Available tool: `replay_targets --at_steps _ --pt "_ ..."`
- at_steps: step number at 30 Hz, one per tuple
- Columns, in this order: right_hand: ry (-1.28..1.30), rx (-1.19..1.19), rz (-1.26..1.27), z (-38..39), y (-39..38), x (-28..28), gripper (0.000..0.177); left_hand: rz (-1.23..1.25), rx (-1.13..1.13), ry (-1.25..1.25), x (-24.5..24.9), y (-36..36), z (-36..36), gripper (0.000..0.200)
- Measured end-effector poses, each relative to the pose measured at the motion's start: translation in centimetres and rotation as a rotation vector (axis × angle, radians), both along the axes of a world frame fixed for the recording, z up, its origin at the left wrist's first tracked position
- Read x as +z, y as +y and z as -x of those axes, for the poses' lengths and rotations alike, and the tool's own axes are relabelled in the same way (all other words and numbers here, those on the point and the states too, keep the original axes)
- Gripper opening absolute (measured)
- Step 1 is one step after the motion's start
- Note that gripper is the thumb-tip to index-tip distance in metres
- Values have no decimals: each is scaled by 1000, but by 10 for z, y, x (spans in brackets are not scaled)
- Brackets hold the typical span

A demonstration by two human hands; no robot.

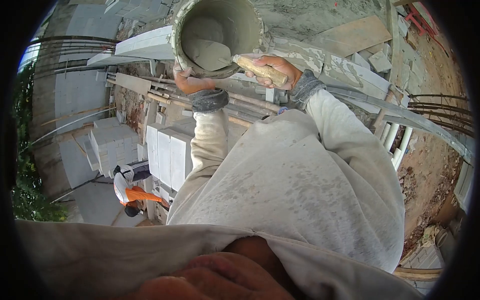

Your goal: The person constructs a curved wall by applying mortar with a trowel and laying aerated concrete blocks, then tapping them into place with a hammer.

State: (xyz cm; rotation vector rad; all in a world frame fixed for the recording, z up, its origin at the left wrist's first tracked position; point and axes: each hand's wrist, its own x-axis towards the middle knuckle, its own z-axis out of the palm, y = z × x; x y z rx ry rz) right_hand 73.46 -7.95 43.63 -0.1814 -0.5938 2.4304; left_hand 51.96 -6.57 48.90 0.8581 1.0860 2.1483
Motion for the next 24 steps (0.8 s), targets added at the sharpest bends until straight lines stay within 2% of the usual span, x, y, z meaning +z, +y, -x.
replay_targets --at_steps 2,3,6,10,12,14,15,16,18,20,22,24 --pt "27 10 27 9 -9 -12 57 81 126 6 -30 1 17 46" --pt "36 13 43 11 -15 -17 58 150 102 -224 -44 2 31 40" --pt "19 -1 87 4 -37 -29 58 413 135 -495 -65 -13 63 36" --pt "-194 11 -41 -29 -63 -64 53 677 280 -372 -119 -56 129 37" --pt "-257 -33 186 -42 -80 -95 48 811 357 -422 -130 -80 155 37" --pt "-261 -115 377 -36 -91 -143 47 1039 503 -242 -206 -118 253 38" --pt "-217 -208 393 -25 -86 -160 43 1147 567 -215 -204 -126 262 40" --pt "-308 -356 412 -11 -78 -178 41 1253 633 -182 -202 -136 271 41" --pt "-496 -641 445 28 -43 -201 39 1074 558 -259 -194 -156 272 43" --pt "-641 -880 461 76 4 -242 38 1129 692 -143 -182 -168 271 39" --pt "-622 -1086 496 116 52 -258 39 1166 734 -113 -178 -182 280 39" --pt "-639 -1111 474 153 94 -298 49 1191 739 -107 -177 -194 292 38"
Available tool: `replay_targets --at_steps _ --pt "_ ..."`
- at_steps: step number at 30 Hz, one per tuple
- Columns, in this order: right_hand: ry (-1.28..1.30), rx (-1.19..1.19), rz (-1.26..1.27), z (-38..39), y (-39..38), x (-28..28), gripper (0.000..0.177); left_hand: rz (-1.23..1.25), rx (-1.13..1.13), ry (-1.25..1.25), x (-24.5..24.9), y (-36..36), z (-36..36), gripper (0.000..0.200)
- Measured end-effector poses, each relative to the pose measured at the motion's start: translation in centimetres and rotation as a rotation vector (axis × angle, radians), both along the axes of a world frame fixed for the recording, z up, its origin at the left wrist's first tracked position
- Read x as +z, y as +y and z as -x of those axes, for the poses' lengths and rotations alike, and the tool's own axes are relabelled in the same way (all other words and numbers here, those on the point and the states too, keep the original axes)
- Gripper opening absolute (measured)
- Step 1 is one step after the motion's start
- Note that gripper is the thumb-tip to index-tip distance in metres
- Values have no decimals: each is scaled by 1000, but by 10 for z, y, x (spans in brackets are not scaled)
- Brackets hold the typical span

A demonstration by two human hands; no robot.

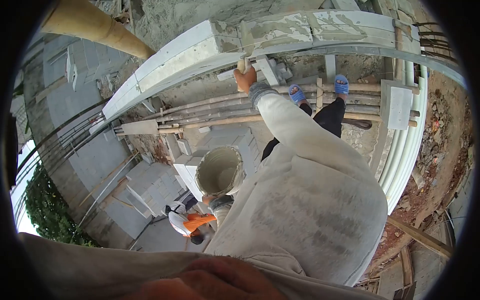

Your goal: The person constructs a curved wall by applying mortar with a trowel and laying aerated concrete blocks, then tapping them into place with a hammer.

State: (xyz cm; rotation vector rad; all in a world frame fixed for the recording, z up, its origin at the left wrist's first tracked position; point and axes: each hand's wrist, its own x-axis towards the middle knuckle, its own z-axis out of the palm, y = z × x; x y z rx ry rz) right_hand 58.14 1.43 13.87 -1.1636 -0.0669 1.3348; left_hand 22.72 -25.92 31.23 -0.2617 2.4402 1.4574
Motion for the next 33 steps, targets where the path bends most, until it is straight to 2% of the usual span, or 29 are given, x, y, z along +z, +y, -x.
replay_targets --at_steps 3,7,11,14,24,25,28,33 --pt "-771 -57 51 45 37 -26 65 25 -4 -15 0 -9 14 37" --pt "-620 211 68 48 36 16 79 47 -9 -18 0 -19 29 36" --pt "-756 161 -24 60 23 38 81 54 -19 -41 -4 -24 36 35" --pt "-644 170 -62 62 15 54 81 52 -35 -50 -7 -24 39 34" --pt "-764 213 -69 76 -49 20 79 42 -75 -109 -23 -26 42 31" --pt "-813 213 -39 79 -47 17 78 43 -77 -112 -24 -26 43 31" --pt "-678 152 -11 82 -27 20 79 51 -78 -120 -28 -28 46 30" --pt "-627 18 0 104 14 34 81 59 -74 -126 -33 -34 50 29"
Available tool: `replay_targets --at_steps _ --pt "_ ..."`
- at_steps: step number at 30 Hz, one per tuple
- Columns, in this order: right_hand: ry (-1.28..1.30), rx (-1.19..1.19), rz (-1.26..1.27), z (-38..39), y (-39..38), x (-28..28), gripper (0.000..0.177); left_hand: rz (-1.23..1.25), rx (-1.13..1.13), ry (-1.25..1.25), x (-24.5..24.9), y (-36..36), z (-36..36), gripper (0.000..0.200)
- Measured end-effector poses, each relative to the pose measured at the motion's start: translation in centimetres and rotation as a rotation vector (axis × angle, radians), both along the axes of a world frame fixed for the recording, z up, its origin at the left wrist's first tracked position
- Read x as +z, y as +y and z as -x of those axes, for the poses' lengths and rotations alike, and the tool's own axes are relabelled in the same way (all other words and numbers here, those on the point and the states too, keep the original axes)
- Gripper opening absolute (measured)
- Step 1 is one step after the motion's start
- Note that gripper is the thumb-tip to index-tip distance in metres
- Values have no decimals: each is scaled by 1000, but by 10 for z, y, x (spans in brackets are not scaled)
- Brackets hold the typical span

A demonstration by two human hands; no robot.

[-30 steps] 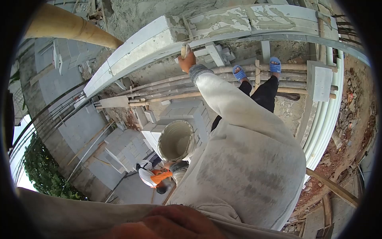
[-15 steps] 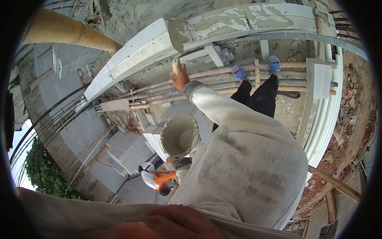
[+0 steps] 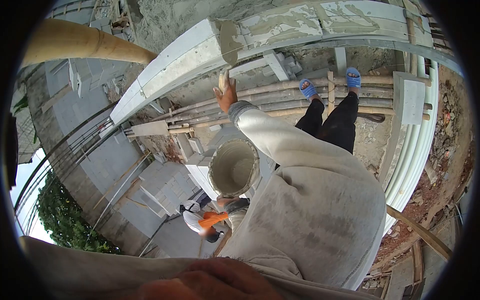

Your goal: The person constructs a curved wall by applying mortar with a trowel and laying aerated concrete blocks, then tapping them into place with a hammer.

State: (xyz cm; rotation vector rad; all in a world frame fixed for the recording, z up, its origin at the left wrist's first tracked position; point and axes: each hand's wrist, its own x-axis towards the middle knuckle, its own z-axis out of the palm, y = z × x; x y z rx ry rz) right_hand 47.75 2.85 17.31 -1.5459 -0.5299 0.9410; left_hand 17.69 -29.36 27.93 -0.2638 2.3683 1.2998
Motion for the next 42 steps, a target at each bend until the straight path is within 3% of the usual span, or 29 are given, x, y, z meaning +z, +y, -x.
replay_targets --at_steps 5,7,10,13,17,20,23,26,28,31,32,34,37,42 --pt "-173 169 3 16 -57 -24 81 9 -4 -19 -8 -1 2 28" --pt "-11 233 62 9 -103 -18 70 8 -11 -33 -11 0 0 27" --pt "-81 167 -21 -12 -142 -19 62 4 -22 -34 -13 3 3 27" --pt "716 -108 -52 -27 -114 -46 53 5 -31 -33 -14 0 5 26" --pt "919 -177 84 -100 -37 -12 38 1 -37 -24 -14 -8 14 25" --pt "1154 -46 18 -108 -11 -32 41 30 -15 34 -13 -15 9 24" --pt "1363 74 89 -95 -18 -26 44 -15 -2 -137 -25 -39 44 24" --pt "1398 211 142 -68 -64 -36 45 -63 66 -117 -10 -16 -8 25" --pt "1426 309 218 -70 -108 -24 44 27 -3 -23 12 9 -58 27" --pt "1196 562 229 -83 -151 -11 48 222 -131 118 18 5 -63 29" --pt "1151 491 211 -86 -151 -10 48 296 -179 158 15 0 -63 29" --pt "1060 353 173 -90 -144 3 47 37 -65 -46 12 1 -76 33" --pt "592 70 178 -66 -103 -15 43 -126 -15 -190 5 -8 -81 43" --pt "329 46 319 -59 -56 -26 41 -147 56 -272 17 -2 -112 48"
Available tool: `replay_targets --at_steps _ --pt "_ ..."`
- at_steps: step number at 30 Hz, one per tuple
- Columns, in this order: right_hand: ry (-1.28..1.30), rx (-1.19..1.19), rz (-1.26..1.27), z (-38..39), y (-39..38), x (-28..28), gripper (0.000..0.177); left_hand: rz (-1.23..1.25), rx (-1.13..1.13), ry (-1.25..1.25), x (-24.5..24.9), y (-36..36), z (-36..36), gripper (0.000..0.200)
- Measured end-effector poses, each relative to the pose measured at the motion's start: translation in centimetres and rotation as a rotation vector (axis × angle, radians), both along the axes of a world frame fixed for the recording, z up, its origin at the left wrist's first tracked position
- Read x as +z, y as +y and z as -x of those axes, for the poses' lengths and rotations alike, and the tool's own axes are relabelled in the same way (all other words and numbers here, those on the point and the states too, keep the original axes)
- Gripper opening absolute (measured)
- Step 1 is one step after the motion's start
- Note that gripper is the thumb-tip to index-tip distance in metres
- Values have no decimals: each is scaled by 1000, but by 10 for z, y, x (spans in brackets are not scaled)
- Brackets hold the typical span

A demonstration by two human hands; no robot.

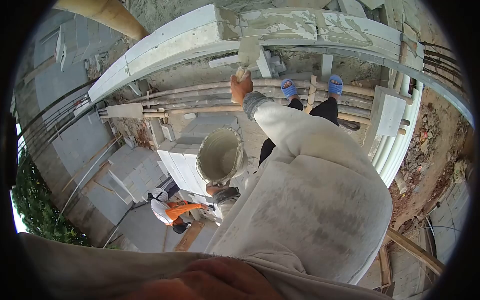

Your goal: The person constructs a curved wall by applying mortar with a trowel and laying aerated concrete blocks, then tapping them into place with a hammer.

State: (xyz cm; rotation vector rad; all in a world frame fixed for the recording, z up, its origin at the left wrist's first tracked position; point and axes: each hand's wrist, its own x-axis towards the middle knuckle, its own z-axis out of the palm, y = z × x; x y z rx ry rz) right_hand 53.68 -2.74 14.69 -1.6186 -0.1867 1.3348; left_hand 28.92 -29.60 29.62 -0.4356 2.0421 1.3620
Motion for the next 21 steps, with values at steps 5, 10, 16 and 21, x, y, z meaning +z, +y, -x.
replay_targets --at_steps 5,10,16,21 --pt "-347 225 53 -15 -4 4 47 4 34 14 -12 -14 8 44" --pt "-354 315 96 -34 -28 -14 53 74 27 40 -11 -7 12 38" --pt "-25 752 20 -91 -86 50 47 -105 9 207 -14 21 9 9" --pt "-589 1332 -568 -125 -80 120 46 -321 -226 470 7 82 11 11"
